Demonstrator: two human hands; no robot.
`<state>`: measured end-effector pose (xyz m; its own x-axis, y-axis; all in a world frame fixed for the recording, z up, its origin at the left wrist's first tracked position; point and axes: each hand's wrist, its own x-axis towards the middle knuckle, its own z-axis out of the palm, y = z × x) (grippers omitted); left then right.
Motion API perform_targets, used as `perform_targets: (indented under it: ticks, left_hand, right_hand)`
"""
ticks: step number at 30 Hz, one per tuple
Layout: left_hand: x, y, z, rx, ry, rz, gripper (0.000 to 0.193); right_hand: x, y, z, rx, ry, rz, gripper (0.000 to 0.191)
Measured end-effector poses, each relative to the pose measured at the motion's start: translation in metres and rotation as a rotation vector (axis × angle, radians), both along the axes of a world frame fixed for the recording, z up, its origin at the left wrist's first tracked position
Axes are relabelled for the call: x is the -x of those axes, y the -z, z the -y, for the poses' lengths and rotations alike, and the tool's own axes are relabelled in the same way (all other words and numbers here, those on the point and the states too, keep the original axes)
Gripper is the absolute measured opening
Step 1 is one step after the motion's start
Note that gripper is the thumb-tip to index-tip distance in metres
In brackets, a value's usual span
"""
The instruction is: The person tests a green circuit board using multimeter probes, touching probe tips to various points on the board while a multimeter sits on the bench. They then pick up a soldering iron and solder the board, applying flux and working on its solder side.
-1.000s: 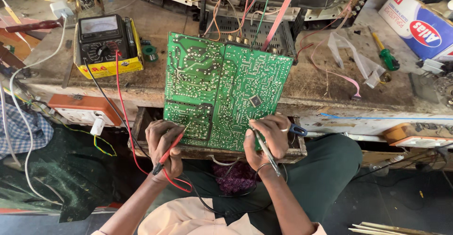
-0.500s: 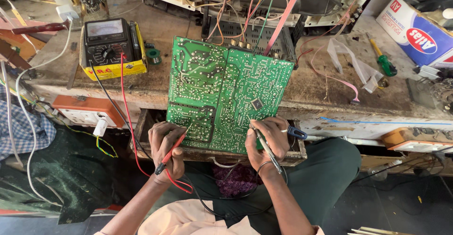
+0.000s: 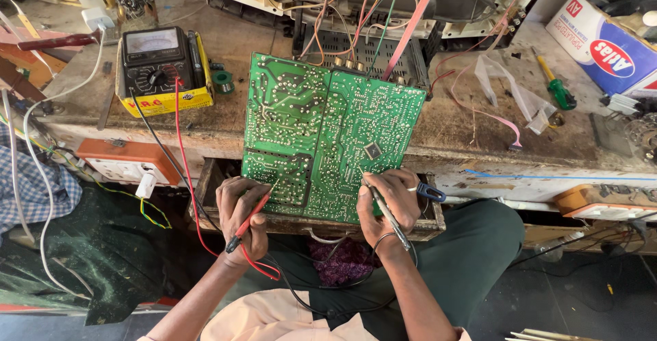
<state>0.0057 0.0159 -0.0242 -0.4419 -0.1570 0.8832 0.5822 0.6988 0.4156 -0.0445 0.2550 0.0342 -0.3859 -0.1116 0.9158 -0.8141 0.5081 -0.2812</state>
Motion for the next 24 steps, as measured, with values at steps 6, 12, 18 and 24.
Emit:
perform_targets:
  ticks: [6,12,18,24]
  left_hand:
    - [-0.0001,0.0006,-0.0005,0.001,-0.005,-0.002,0.055]
    - [-0.0001,0.0017,-0.0007,-0.001,-0.007,0.002,0.055]
    - [0.0001,0.0009,-0.0013,0.007,-0.018,0.007,0.055]
    - [0.0003,-0.0009,-0.0023,0.004,-0.016,0.002,0.054]
  right_hand:
    - [-0.0014,-0.0011,0.0009,0.0,-0.002,0.005,0.014]
    - [-0.0014,-0.0003,0.0008,-0.002,-0.007,0.016,0.015]
    - [-0.0007,0.0002,-0.0009,0.035,-0.033,0.051,0.015]
    - [0.0,-0.0015,-0.0018,0.01,-0.002,0.022,0.015]
